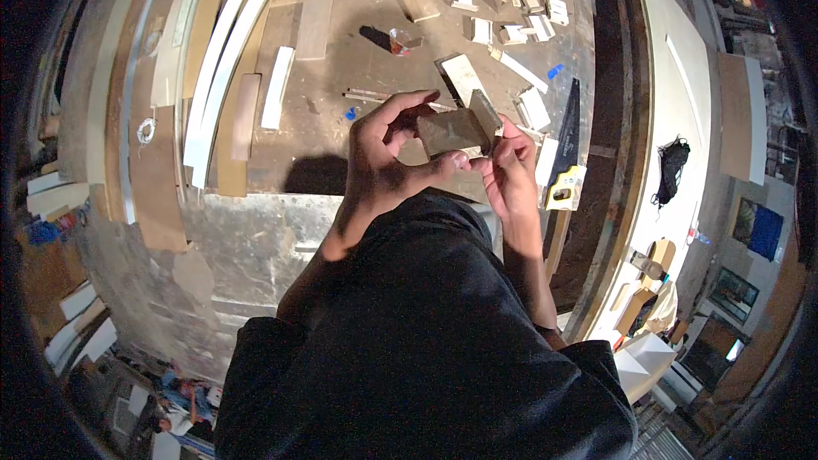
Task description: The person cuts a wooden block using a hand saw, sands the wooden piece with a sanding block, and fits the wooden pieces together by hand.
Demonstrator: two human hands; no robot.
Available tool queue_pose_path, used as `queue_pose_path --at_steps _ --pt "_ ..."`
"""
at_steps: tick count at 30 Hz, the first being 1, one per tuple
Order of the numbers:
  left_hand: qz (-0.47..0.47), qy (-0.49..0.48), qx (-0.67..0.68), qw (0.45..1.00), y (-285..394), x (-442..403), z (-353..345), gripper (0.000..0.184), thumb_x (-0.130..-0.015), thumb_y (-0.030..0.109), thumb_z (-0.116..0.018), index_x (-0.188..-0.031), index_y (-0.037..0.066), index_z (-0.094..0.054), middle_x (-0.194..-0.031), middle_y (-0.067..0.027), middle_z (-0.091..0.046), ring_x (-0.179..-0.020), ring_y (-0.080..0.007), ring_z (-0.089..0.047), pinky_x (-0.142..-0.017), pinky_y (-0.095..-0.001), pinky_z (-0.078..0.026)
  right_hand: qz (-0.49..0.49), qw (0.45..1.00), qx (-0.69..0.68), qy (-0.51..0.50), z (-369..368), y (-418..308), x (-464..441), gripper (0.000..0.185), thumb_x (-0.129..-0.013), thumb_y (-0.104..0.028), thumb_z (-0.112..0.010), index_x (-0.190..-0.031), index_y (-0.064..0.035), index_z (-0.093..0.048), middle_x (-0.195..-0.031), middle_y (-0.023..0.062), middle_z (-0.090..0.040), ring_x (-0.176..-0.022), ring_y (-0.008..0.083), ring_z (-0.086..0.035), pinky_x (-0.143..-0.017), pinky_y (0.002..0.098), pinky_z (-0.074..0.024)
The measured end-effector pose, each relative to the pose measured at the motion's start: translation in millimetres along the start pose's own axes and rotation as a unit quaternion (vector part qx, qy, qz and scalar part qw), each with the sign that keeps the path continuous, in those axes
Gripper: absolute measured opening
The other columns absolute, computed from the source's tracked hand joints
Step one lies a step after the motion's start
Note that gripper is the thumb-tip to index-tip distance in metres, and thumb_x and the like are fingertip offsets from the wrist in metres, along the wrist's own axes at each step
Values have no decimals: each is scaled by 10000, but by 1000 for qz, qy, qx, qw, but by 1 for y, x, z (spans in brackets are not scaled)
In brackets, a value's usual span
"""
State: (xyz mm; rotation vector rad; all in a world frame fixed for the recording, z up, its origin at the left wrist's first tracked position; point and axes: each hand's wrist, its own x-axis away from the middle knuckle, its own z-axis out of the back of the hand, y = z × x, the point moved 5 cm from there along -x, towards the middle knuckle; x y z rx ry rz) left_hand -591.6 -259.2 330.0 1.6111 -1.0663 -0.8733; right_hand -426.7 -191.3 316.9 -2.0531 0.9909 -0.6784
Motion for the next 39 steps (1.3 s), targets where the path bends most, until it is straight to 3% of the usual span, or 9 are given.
queue_pose_path --at_steps 5,13,17,23,26,32,39 --pt "2 3 -3 1000 0 -1 -4 707 -684 98 -884 -1283 -71 -548 -1067 -100 -652 -983 -132 -636 -893 -299 -542 12 1000 3 17 10 1 1 524 -921 -180 -703 -1315 107 -509 -1148 162 -669 -853 193 -704 -707 340 -635" --pt "-3 12 -5 1000 -2 3 -2 712 -684 109 -897 -1279 -66 -549 -1031 -106 -656 -965 -141 -645 -873 -296 -553 -21 999 -15 39 1 0 -1 373 -972 -110 -604 -1272 100 -532 -991 116 -657 -773 173 -686 -697 336 -639" --pt "-3 23 -14 1000 -3 3 0 713 -680 108 -900 -1276 -67 -550 -1035 -108 -655 -957 -138 -645 -862 -292 -558 -6 997 -78 16 12 12 -2 336 -985 -93 -576 -1255 102 -535 -1030 134 -662 -794 184 -696 -695 337 -641" --pt "9 37 -18 999 -2 3 1 706 -678 110 -903 -1267 -70 -557 -1057 -115 -650 -981 -142 -641 -872 -297 -559 -14 1000 -16 12 -2 0 -4 344 -974 -74 -579 -1265 102 -528 -1050 144 -658 -773 193 -696 -698 338 -643" --pt "6 45 -11 999 -1 1 -3 708 -673 117 -910 -1258 -75 -560 -1068 -124 -648 -992 -147 -641 -883 -300 -558 -36 998 4 45 2 0 -4 362 -970 -73 -584 -1280 103 -522 -976 114 -657 -741 178 -688 -698 341 -641" --pt "-4 45 2 999 -1 -2 -7 704 -661 121 -919 -1239 -76 -569 -1059 -127 -656 -986 -150 -645 -882 -303 -559 -24 1000 15 -11 12 -3 -8 447 -940 -128 -664 -1296 100 -520 -863 63 -645 -764 161 -685 -687 342 -637" --pt "5 20 -13 1000 -8 -4 -2 686 -665 126 -920 -1238 -47 -584 -1049 -98 -666 -958 -130 -652 -847 -290 -555 -43 999 20 -22 11 -1 -12 519 -917 -178 -709 -1303 107 -512 -1051 134 -669 -798 191 -692 -709 355 -636"
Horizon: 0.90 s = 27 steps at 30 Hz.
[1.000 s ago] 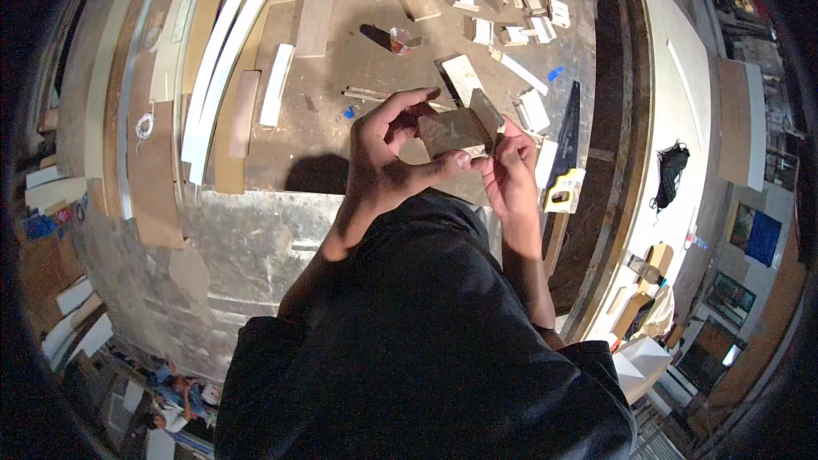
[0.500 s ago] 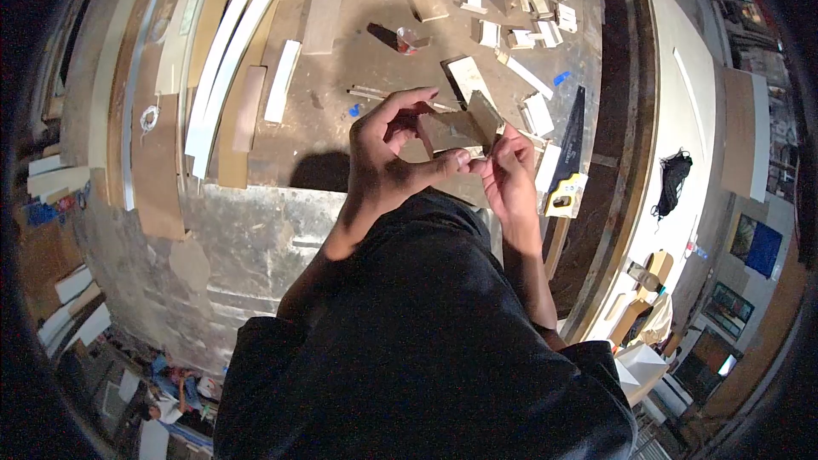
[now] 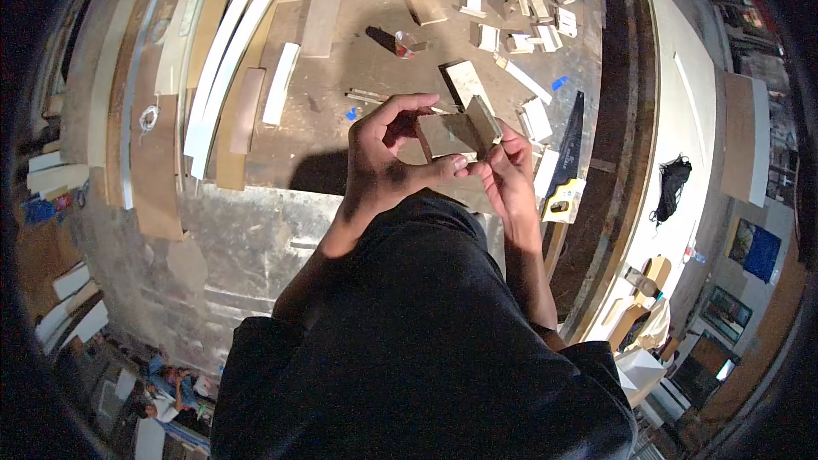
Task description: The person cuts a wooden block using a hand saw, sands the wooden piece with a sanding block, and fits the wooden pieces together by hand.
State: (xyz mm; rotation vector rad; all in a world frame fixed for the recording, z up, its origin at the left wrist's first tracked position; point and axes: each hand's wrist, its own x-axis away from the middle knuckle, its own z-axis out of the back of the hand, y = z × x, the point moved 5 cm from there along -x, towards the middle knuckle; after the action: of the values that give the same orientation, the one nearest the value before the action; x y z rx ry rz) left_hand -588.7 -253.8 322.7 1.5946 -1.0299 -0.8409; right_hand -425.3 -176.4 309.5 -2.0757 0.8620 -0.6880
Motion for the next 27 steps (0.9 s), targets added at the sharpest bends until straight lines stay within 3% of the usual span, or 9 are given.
queue_pose_path --at_steps 7,9,11,14,19,23,25,26,27 --pt "15 -6 -51 999 -34 8 12 653 -686 153 -910 -1231 -29 -598 -1068 -89 -668 -950 -125 -654 -839 -279 -553 -26 998 54 -31 42 46 -11 578 -885 -219 -734 -1296 121 -511 -1095 157 -666 -856 220 -698 -717 354 -626" --pt "88 -6 -63 994 -60 16 26 692 -695 173 -903 -1275 -16 -576 -1135 -98 -641 -1053 -158 -629 -932 -310 -521 -34 997 63 -36 53 60 -15 530 -916 -223 -693 -1288 113 -520 -1150 170 -645 -879 236 -696 -716 369 -621" --pt "72 5 -111 991 -97 23 48 627 -724 187 -889 -1248 16 -591 -1099 -104 -648 -1011 -154 -637 -860 -295 -528 -63 997 34 -22 67 72 -16 483 -945 -227 -652 -1282 97 -531 -1221 187 -612 -926 256 -688 -711 386 -616" --pt "-46 47 -322 945 -175 33 94 537 -712 231 -866 -1151 27 -633 -1043 -130 -671 -899 -273 -673 -766 -371 -542 -70 996 -44 -45 69 75 -16 569 -979 -366 -586 -1323 76 -482 -1203 201 -602 -932 303 -680 -729 419 -603" --pt "-88 54 -497 862 -217 50 118 467 -727 238 -770 -1140 66 -634 -1088 -163 -660 -1081 -394 -578 -993 -494 -400 -155 956 -224 -106 58 76 -16 757 -945 -561 -537 -1329 84 -443 -1158 244 -599 -896 347 -673 -728 439 -594" --pt "-106 61 -535 836 -176 44 95 611 -778 233 -738 -1325 50 -535 -1242 -146 -603 -1182 -407 -530 -1067 -488 -334 -207 966 -97 -118 66 89 -25 898 -864 -632 -607 -1356 94 -416 -1127 241 -571 -868 314 -651 -653 411 -612" --pt "-40 20 -511 858 -174 34 97 719 -825 291 -746 -1434 60 -441 -1406 -138 -490 -1294 -389 -447 -1097 -498 -315 -262 947 -139 -124 68 101 -27 841 -907 -603 -551 -1314 127 -455 -1090 267 -621 -862 358 -680 -634 423 -608" --pt "60 -47 -271 960 -181 30 98 789 -834 451 -713 -1460 72 -418 -1462 -125 -445 -1338 -369 -408 -1111 -519 -304 -279 931 -175 -156 70 110 -28 887 -877 -632 -566 -1307 136 -462 -1081 276 -626 -859 365 -683 -613 418 -614" --pt "156 -108 -9 982 -176 24 92 879 -842 610 -680 -1487 85 -395 -1518 -112 -400 -1381 -349 -368 -1125 -540 -293 -293 913 -194 -207 80 128 -29 925 -866 -645 -572 -1369 114 -413 -1144 289 -603 -849 381 -686 -617 423 -617"
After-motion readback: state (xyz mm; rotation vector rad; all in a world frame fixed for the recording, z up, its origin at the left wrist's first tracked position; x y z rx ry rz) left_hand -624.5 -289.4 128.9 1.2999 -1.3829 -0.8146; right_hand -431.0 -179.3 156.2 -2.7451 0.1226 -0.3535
